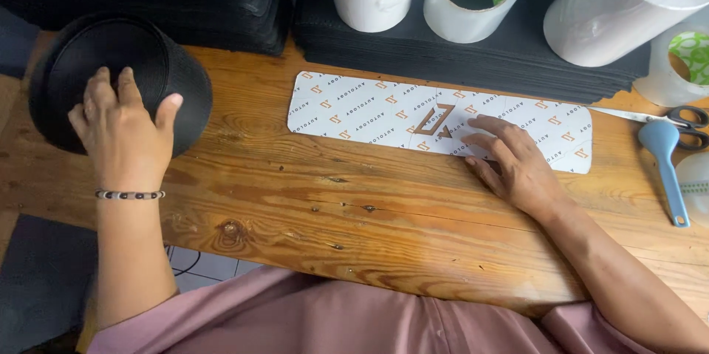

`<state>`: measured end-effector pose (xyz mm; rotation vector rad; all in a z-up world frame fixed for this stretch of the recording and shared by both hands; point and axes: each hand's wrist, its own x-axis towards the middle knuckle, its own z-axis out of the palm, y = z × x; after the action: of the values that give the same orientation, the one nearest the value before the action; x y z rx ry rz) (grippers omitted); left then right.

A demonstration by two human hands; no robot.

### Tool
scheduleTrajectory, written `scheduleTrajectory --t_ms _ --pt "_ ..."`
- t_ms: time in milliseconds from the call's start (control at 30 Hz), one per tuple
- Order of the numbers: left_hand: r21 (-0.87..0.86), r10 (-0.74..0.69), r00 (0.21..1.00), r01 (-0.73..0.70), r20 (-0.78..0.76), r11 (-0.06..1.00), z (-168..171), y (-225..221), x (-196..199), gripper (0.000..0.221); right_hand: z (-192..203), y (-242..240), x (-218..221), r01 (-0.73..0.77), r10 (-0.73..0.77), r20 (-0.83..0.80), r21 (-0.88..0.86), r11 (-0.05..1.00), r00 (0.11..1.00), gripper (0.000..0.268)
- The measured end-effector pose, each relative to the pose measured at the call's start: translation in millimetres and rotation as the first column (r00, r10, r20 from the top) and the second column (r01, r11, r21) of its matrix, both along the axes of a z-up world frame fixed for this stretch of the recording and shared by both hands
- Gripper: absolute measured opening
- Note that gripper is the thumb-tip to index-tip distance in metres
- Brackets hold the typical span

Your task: Unroll, align, cut, and brush a piece of black foam material on a workbench.

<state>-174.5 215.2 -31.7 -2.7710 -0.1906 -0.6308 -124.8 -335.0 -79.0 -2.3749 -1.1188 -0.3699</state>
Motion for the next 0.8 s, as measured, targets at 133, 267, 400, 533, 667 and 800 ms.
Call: scheduleTrajectory --t_ms 133,267,400,533,667,800 --pt "-0.282 0.036 0.996 -0.058 -0.085 0.958 11.6 -1.3 -7.1 0.095 -5.3 -2.7 2.9 -0.004 0.004 -0.007 0.001 1.0 1.0 0.029" --pt "-0.091 -0.018 1.0 0.019 0.013 0.996 2.9 13.5 -14.7 0.087 -5.5 -4.8 2.7 0.025 -0.025 0.001 -0.008 1.0 1.0 0.03" --pt "-0.191 -0.069 0.997 0.071 0.016 0.979 14.5 2.5 -23.9 0.078 -7.6 -6.7 2.2 0.031 -0.031 0.005 -0.012 0.999 1.0 0.03" --pt "-0.497 0.042 0.998 -0.017 0.04 0.867 18.7 -11.1 -42.7 0.081 -7.2 -9.1 4.0 0.054 -0.054 0.005 -0.013 0.998 0.999 0.031" --pt "-0.587 0.196 0.93 0.025 0.31 0.809 -5.6 -12.9 -60.6 0.084 -8.9 -9.5 5.5 0.112 -0.113 -0.017 -0.035 0.993 0.994 0.034" --pt "-0.58 0.246 0.936 -0.057 0.253 0.813 -0.2 -33.3 -72.2 0.09 -7.1 -8.5 4.9 0.111 -0.112 -0.031 -0.034 0.993 0.993 0.035"
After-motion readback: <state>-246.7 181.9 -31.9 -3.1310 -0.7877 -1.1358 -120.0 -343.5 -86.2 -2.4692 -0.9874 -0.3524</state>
